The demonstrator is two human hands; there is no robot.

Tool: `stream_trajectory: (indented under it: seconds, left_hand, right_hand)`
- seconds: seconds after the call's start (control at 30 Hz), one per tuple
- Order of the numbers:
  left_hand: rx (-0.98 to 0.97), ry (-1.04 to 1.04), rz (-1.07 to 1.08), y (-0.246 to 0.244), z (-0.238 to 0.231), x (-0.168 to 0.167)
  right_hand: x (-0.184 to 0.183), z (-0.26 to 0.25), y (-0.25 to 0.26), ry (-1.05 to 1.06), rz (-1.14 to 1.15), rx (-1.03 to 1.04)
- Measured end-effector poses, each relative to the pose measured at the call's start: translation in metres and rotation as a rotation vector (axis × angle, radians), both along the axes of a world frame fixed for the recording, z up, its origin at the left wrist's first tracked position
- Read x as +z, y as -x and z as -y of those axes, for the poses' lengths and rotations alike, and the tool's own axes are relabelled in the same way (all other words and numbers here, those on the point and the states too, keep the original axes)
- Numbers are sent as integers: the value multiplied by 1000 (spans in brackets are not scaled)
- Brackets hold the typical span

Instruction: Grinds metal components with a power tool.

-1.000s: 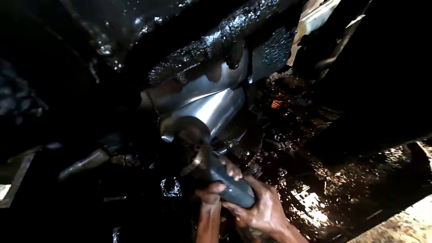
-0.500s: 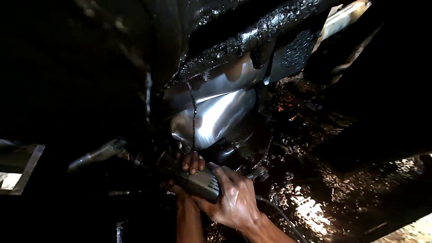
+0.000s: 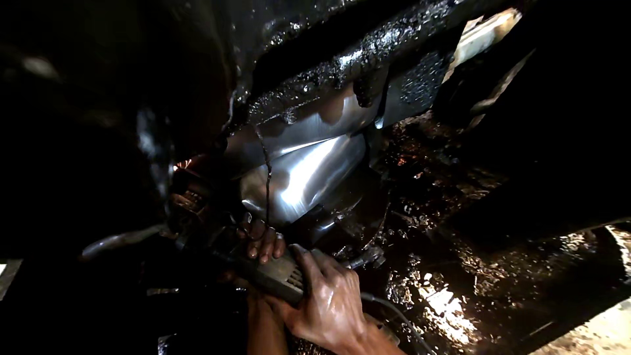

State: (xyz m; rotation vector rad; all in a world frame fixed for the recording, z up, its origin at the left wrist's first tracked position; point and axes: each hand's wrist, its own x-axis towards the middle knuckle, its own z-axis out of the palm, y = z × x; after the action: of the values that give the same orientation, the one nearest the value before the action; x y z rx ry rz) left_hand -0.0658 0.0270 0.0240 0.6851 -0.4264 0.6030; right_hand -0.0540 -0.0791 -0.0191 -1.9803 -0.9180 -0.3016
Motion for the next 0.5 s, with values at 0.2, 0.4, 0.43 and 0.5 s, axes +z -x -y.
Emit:
stream_trajectory:
  seconds: [0.2, 0.4, 0.43, 0.5]
  left_hand:
    - [100, 3, -87, 2, 24, 29]
    - [22, 80, -21, 9, -4, -12]
    - [-41, 132, 51, 9, -20, -30]
    - [-98, 206, 79, 8, -33, -45]
  right_hand:
    - [2, -1, 3, 2, 19, -20]
    - [4, 0, 3, 5, -49, 9]
    - [4, 1, 2, 4, -79, 24]
    - [2, 3, 0, -18, -139, 50]
